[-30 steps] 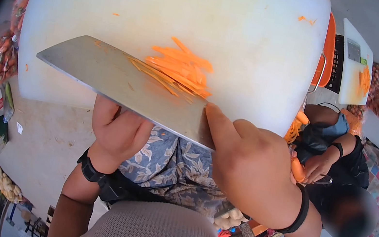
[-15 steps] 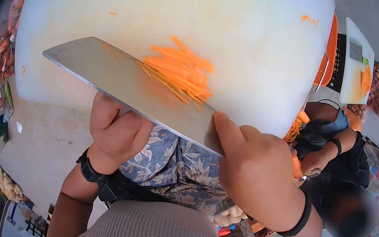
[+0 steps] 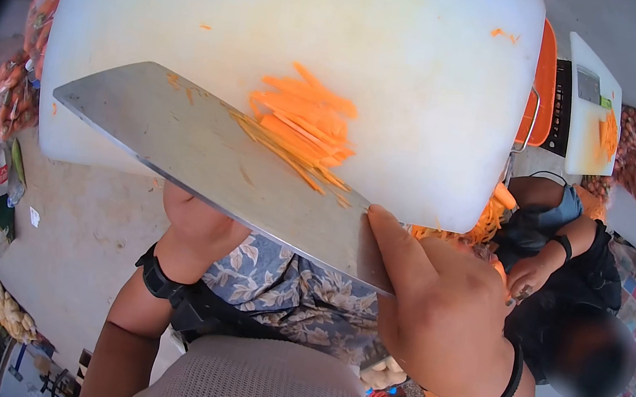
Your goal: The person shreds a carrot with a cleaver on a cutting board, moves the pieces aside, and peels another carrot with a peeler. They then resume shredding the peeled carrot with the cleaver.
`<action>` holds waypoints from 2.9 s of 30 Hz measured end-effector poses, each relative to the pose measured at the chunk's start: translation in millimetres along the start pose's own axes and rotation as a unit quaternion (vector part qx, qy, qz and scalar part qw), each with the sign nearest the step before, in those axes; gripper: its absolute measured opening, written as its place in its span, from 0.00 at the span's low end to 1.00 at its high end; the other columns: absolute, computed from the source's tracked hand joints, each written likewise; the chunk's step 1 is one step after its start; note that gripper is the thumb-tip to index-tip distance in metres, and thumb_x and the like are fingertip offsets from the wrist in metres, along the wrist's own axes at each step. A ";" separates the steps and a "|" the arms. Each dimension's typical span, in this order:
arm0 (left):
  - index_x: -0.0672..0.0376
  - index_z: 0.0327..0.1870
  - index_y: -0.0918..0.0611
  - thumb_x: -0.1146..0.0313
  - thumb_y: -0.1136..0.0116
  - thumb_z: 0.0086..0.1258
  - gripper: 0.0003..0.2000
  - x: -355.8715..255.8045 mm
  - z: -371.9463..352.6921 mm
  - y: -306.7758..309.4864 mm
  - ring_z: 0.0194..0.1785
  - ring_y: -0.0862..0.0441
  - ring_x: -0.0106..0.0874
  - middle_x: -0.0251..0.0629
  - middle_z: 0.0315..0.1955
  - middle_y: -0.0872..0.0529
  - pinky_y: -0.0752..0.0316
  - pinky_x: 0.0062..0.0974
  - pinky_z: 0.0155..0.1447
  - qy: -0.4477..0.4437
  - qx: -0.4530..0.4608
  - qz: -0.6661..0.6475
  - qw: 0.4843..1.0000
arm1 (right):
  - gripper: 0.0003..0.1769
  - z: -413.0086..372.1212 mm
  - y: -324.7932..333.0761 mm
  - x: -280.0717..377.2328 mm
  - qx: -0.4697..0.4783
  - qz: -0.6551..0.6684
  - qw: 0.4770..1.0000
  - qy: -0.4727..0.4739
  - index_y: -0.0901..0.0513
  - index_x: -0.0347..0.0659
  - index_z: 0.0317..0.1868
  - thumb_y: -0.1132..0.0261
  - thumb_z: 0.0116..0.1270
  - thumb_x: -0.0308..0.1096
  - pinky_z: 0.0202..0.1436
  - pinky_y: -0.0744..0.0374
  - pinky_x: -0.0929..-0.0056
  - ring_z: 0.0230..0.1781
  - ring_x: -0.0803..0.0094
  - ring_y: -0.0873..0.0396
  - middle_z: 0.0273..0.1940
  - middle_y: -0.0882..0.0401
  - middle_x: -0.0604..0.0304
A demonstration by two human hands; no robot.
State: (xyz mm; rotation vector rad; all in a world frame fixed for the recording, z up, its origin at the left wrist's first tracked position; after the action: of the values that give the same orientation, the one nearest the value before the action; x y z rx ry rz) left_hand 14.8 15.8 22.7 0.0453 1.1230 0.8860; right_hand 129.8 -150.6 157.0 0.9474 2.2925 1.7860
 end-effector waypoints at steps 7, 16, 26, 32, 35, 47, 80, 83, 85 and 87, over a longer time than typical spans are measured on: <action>0.65 0.33 0.15 0.84 0.38 0.44 0.12 -0.1 -2.4 1.8 0.38 0.19 0.44 0.42 0.37 0.16 0.23 0.33 0.42 -0.016 -0.013 0.024 0.999 | 0.33 3.8 -5.8 0.0 0.018 -0.009 1.000 -0.003 0.21 0.35 0.55 0.36 0.40 0.21 0.24 0.27 0.64 0.20 0.62 0.25 0.21 0.30 0.59; 0.64 0.33 0.15 0.80 0.32 0.49 0.09 -2.9 10.9 2.7 0.42 0.19 0.40 0.39 0.35 0.17 0.22 0.31 0.43 0.003 -0.016 0.042 0.999 | 0.18 40.7 -28.4 -2.8 0.045 0.006 0.997 -0.058 0.19 0.36 0.46 0.36 0.52 0.20 0.31 0.23 0.58 0.27 0.49 0.19 0.29 0.19 0.46; 0.64 0.40 0.15 0.77 0.32 0.57 0.09 -3.1 6.7 2.0 0.43 0.18 0.38 0.41 0.41 0.19 0.22 0.29 0.45 -0.015 -0.011 0.047 0.999 | 0.11 40.9 -34.5 -2.7 0.021 0.004 0.997 -0.076 0.18 0.37 0.45 0.35 0.61 0.28 0.33 0.22 0.57 0.27 0.49 0.19 0.25 0.19 0.46; 0.63 0.41 0.15 0.77 0.33 0.58 0.10 0.6 3.0 -1.8 0.45 0.17 0.36 0.42 0.42 0.19 0.21 0.29 0.47 -0.005 -0.027 0.044 0.999 | 0.08 42.5 -46.3 -4.4 -0.040 0.009 0.998 -0.046 0.19 0.37 0.37 0.36 0.56 0.28 0.32 0.22 0.56 0.27 0.50 0.19 0.23 0.20 0.46; 0.63 0.41 0.15 0.77 0.33 0.58 0.10 -2.7 5.5 -2.0 0.45 0.17 0.35 0.42 0.42 0.18 0.21 0.28 0.48 -0.012 -0.024 0.046 0.999 | 0.06 44.0 -52.6 -5.1 -0.084 0.034 0.995 -0.039 0.20 0.35 0.30 0.36 0.48 0.23 0.32 0.20 0.58 0.28 0.51 0.18 0.23 0.20 0.46; 0.64 0.44 0.16 0.77 0.33 0.60 0.11 3.1 -3.2 -8.5 0.49 0.17 0.38 0.45 0.42 0.16 0.20 0.29 0.52 -0.025 -0.042 0.060 0.997 | 0.09 45.3 -64.1 -9.9 -0.157 0.129 0.979 -0.034 0.18 0.35 0.34 0.38 0.63 0.33 0.34 0.22 0.55 0.29 0.48 0.19 0.26 0.20 0.44; 0.63 0.33 0.16 0.80 0.33 0.52 0.07 -0.1 -6.7 1.1 0.36 0.21 0.40 0.42 0.35 0.21 0.25 0.31 0.35 -0.007 -0.018 0.043 0.999 | 0.18 -10.9 -5.6 -1.7 0.008 -0.035 0.999 -0.014 0.21 0.39 0.46 0.35 0.52 0.25 0.22 0.26 0.66 0.18 0.62 0.23 0.20 0.26 0.59; 0.62 0.35 0.15 0.80 0.32 0.51 0.09 -1.5 -2.2 2.0 0.35 0.20 0.39 0.41 0.34 0.21 0.24 0.31 0.34 -0.016 -0.023 0.050 0.998 | 0.17 -3.0 -7.1 -0.4 0.018 -0.027 0.999 -0.018 0.21 0.38 0.45 0.36 0.52 0.24 0.23 0.26 0.65 0.18 0.61 0.24 0.20 0.26 0.59; 0.63 0.35 0.15 0.80 0.32 0.52 0.10 -2.3 -3.6 3.8 0.36 0.19 0.39 0.41 0.35 0.20 0.23 0.30 0.35 -0.003 -0.011 0.044 0.999 | 0.16 3.6 -10.7 2.5 0.022 -0.020 0.999 -0.024 0.22 0.38 0.44 0.36 0.51 0.23 0.23 0.26 0.65 0.18 0.60 0.24 0.20 0.26 0.58; 0.63 0.36 0.15 0.81 0.32 0.52 0.10 -3.5 -2.1 4.0 0.36 0.19 0.38 0.42 0.35 0.20 0.23 0.29 0.36 0.006 -0.002 0.039 0.999 | 0.12 15.8 -17.4 2.8 0.041 -0.030 0.998 -0.036 0.22 0.39 0.40 0.36 0.52 0.24 0.26 0.24 0.62 0.20 0.58 0.22 0.21 0.24 0.55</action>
State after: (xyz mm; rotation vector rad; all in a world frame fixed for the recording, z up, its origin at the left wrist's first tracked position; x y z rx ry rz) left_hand 10.3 15.4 26.1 0.0819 1.1363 0.9585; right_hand 127.1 -138.0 137.2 0.9281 2.3394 1.6192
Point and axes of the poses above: each hand's wrist, its own z-axis towards the middle knuckle, its own y-axis out of the back of the hand, x = y × z, the point moved 1 cm from there along z, towards the middle knuckle
